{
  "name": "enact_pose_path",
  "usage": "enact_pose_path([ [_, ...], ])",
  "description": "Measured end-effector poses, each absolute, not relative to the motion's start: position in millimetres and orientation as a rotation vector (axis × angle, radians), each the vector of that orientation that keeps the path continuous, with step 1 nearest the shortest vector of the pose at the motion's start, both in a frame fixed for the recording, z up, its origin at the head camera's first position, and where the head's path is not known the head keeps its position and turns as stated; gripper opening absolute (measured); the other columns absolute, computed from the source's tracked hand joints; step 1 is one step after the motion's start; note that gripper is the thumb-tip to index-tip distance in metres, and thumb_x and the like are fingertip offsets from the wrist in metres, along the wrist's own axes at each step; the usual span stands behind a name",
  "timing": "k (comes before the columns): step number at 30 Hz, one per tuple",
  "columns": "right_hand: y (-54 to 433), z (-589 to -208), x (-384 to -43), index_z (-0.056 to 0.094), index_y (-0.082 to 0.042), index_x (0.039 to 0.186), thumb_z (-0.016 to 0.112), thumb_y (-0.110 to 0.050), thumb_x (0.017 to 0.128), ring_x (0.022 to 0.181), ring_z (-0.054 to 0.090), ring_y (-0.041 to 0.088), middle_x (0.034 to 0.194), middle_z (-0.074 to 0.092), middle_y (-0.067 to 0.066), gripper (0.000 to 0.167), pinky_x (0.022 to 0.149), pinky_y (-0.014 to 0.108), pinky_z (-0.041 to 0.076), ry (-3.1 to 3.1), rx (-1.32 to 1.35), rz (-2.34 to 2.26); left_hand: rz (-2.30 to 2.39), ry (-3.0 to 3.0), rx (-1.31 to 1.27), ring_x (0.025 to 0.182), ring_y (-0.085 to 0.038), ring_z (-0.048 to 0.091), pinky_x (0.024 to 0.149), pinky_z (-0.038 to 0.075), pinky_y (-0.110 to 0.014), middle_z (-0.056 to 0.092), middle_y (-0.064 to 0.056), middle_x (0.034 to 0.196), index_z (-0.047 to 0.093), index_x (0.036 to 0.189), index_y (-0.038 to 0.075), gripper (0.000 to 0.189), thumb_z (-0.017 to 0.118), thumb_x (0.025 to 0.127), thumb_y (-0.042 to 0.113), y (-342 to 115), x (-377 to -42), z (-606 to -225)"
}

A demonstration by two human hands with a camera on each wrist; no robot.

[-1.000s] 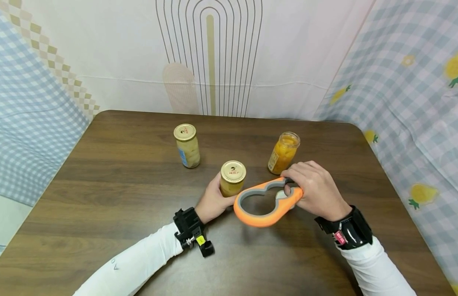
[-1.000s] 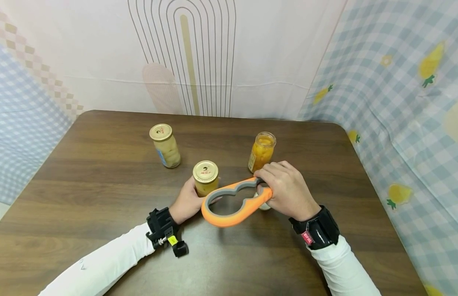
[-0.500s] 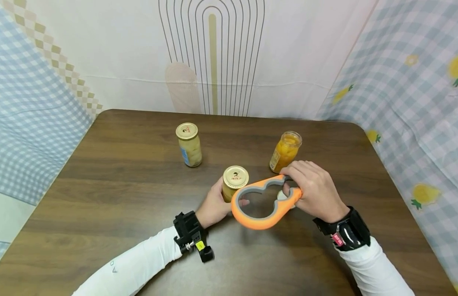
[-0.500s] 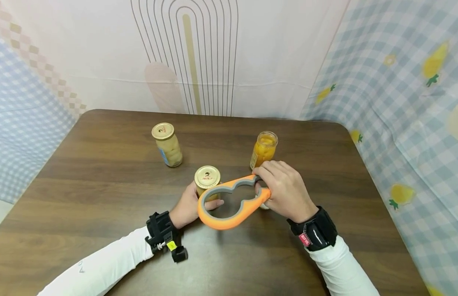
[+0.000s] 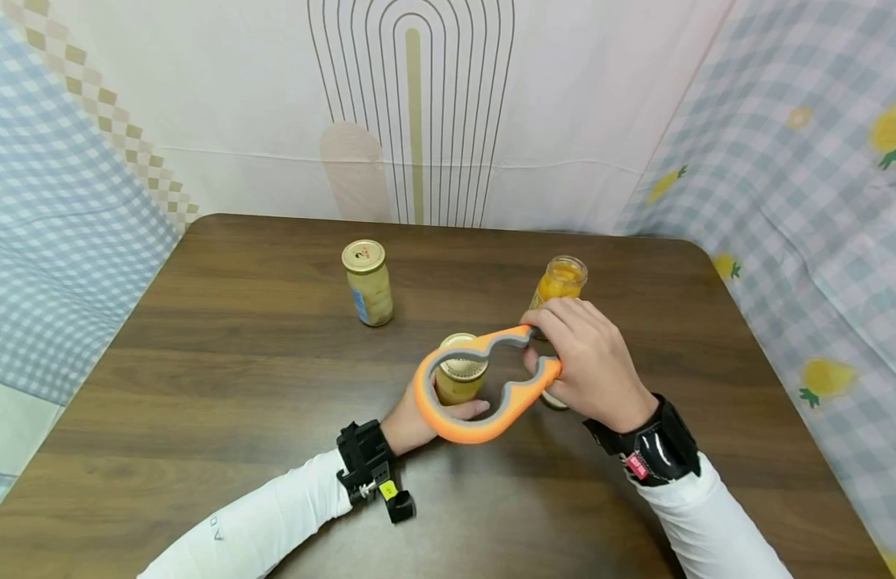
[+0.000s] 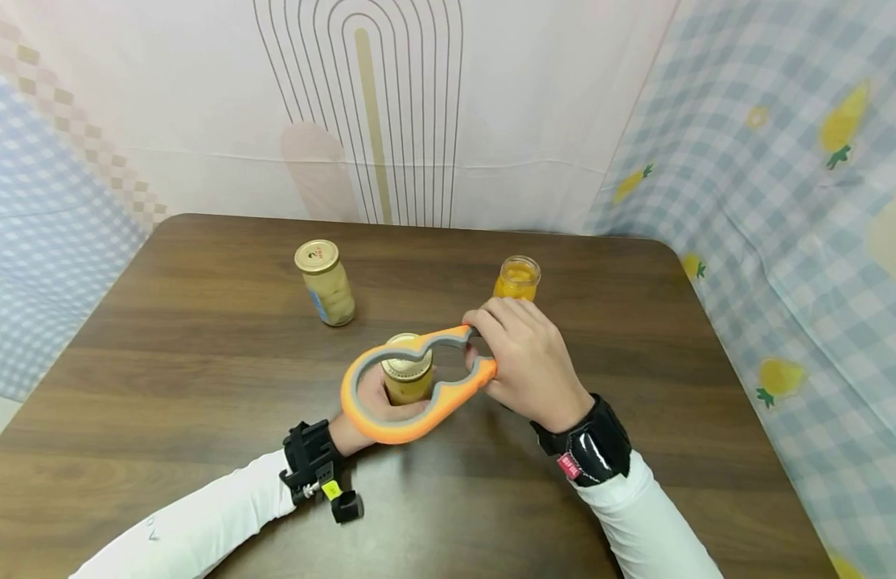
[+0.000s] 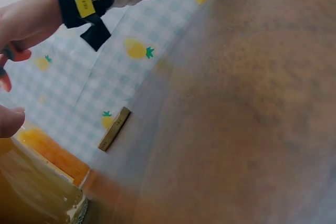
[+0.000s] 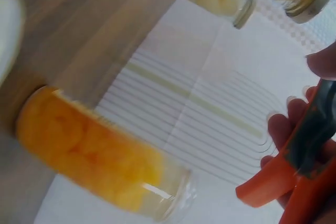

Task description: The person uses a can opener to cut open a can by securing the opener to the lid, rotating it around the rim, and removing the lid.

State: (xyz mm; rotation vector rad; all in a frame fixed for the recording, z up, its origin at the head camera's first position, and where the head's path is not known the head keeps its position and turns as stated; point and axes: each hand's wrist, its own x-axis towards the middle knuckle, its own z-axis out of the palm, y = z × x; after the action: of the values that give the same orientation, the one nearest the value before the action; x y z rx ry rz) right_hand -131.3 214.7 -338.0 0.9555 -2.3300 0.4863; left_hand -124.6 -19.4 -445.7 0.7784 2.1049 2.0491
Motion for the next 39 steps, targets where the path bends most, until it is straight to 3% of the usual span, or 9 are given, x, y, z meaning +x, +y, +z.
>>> enact_pose_path([
  [3, 207, -335, -133, 0.065, -0.006, 0.104, 0.06, -0.009, 0.084, 0.086, 0.058, 0.023, 0.093, 0.064, 0.006, 0.021, 0.081, 0.041, 0.05, -2.335, 0.923, 0.469, 2.126, 1.883, 0.854, 0.127, -0.015, 0.056, 0.111, 0.044, -0.028, 0.059, -0.007, 0.14, 0.049, 0.145, 0.013, 0.062, 0.077, 0.089, 0.009, -16, -128, -443],
  [6, 200, -332, -135, 0.065, -0.005, 0.105, 0.062, -0.007, 0.083, 0.086, 0.058, 0.025, 0.092, 0.063, 0.007, 0.022, 0.085, 0.043, 0.051, -2.35, 0.887, 0.418, 2.1, 1.907, 0.822, 0.129, -0.011, 0.054, 0.111, 0.042, -0.024, 0.057, -0.009, 0.143, 0.044, 0.148, 0.008, 0.065, 0.075, 0.091, 0.015, -15, -126, -444],
  [8, 196, -332, -136, 0.066, -0.004, 0.105, 0.066, -0.005, 0.081, 0.087, 0.059, 0.026, 0.093, 0.064, 0.007, 0.024, 0.086, 0.043, 0.051, -2.365, 0.871, 0.375, 2.075, 1.953, 0.758, 0.13, -0.011, 0.054, 0.111, 0.042, -0.024, 0.056, -0.009, 0.145, 0.042, 0.149, 0.008, 0.069, 0.077, 0.09, 0.015, -15, -125, -444],
  [10, 192, -332, -136, 0.066, -0.004, 0.106, 0.071, -0.005, 0.08, 0.088, 0.061, 0.027, 0.093, 0.064, 0.008, 0.026, 0.086, 0.044, 0.052, -2.384, 0.86, 0.336, 1.983, 2.168, 0.702, 0.123, -0.01, 0.057, 0.107, 0.045, -0.024, 0.061, -0.007, 0.136, 0.045, 0.144, 0.009, 0.074, 0.085, 0.082, 0.015, -16, -123, -447],
  [14, 187, -333, -135, 0.066, -0.003, 0.106, 0.078, -0.005, 0.078, 0.089, 0.062, 0.028, 0.093, 0.065, 0.009, 0.03, 0.088, 0.045, 0.053, -2.409, 0.852, 0.3, 1.96, 2.188, 0.742, 0.131, -0.015, 0.054, 0.112, 0.043, -0.029, 0.057, -0.002, 0.144, 0.041, 0.149, 0.014, 0.081, 0.085, 0.081, 0.013, -16, -124, -447],
  [39, 175, -341, -137, 0.064, -0.004, 0.11, 0.076, -0.005, 0.081, 0.089, 0.06, 0.028, 0.095, 0.062, 0.008, 0.031, 0.087, 0.043, 0.053, -2.43, 0.87, 0.23, 1.98, 2.112, 0.777, 0.135, -0.012, 0.052, 0.117, 0.039, -0.029, 0.057, 0.008, 0.145, 0.043, 0.149, 0.026, 0.08, 0.084, 0.083, 0.011, -19, -127, -446],
])
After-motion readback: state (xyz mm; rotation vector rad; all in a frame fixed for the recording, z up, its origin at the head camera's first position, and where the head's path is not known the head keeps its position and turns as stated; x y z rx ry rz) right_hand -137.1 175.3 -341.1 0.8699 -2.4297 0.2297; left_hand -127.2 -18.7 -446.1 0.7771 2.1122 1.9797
